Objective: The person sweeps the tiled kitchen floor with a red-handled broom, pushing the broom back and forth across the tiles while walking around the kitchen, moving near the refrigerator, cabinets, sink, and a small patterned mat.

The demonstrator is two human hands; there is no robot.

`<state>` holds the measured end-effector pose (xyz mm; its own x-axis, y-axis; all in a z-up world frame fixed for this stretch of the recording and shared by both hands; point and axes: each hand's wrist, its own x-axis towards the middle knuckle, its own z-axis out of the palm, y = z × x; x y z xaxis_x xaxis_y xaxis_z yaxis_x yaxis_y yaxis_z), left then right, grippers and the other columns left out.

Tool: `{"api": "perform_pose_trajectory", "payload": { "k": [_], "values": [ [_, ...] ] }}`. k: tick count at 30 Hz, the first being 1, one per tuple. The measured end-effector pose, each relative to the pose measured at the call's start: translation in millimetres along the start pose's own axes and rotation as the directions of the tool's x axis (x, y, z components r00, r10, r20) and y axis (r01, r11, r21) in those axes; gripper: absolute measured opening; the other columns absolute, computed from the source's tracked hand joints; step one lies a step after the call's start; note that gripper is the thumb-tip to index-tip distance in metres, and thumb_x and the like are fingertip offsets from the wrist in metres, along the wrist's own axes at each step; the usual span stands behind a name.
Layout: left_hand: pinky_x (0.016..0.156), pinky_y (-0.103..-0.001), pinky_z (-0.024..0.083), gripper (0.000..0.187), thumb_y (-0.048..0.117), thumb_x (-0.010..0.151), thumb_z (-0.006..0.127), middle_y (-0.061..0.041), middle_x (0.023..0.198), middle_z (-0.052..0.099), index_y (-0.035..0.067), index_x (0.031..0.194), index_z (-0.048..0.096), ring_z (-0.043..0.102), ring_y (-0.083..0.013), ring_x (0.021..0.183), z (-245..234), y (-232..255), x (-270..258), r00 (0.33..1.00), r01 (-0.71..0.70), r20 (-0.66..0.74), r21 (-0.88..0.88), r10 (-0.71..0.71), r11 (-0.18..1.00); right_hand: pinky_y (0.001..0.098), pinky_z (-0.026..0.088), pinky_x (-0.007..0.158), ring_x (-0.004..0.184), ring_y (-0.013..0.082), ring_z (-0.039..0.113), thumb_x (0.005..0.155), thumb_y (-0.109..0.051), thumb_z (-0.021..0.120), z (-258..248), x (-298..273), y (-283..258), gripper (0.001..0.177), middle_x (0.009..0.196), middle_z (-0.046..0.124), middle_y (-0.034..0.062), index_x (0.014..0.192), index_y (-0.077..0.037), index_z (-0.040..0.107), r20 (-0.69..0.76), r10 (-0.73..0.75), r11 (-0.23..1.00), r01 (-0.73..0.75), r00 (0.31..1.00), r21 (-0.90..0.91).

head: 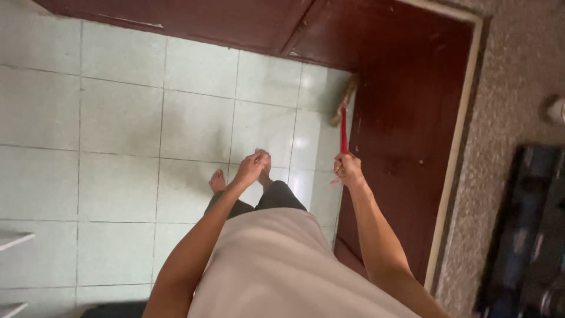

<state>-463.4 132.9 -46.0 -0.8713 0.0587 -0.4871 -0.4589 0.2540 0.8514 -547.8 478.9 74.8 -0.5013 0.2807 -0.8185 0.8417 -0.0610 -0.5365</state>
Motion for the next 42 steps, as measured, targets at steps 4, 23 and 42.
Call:
{"api": "perform_pose_trajectory", "payload": {
  "k": [4,23,42],
  "values": [
    [0.085,-0.040,0.054,0.034,0.029,0.095,0.062,-0.020,0.103,0.074,0.003,0.116,0.069,0.071,-0.0333,0.095,-8,26,-13,0.985,0.079,-0.151,-0.033,-0.083,0.996,0.0305,0.036,0.035,0.041,0.0141,0.046,0.099,-0.013,0.054,30,61,20,0.019,0.058,0.051,0.0046,0.086,0.000,0.059,0.241,-0.127,0.991,0.115,0.962,0.066],
    [0.084,-0.033,0.056,0.038,0.025,0.096,0.059,-0.015,0.106,0.077,-0.002,0.120,0.071,0.073,-0.0210,0.093,4,35,19,0.945,0.191,-0.203,-0.293,-0.256,0.937,0.0301,0.036,0.035,0.039,0.0131,0.044,0.086,-0.004,0.058,123,-54,-56,0.069,0.058,0.050,0.0011,0.153,-0.020,0.050,0.563,0.151,0.878,0.151,0.813,-0.454],
    [0.082,-0.031,0.057,0.042,0.030,0.100,0.050,-0.014,0.107,0.077,0.000,0.122,0.070,0.073,-0.0203,0.091,-65,-1,38,0.908,0.131,-0.294,-0.474,-0.297,0.870,0.0418,0.062,0.061,0.068,0.0343,0.075,0.083,-0.005,0.053,300,6,-94,0.072,0.096,0.074,0.0273,0.153,0.002,0.034,0.590,0.055,0.179,0.573,0.806,-0.800]
  ]
}}
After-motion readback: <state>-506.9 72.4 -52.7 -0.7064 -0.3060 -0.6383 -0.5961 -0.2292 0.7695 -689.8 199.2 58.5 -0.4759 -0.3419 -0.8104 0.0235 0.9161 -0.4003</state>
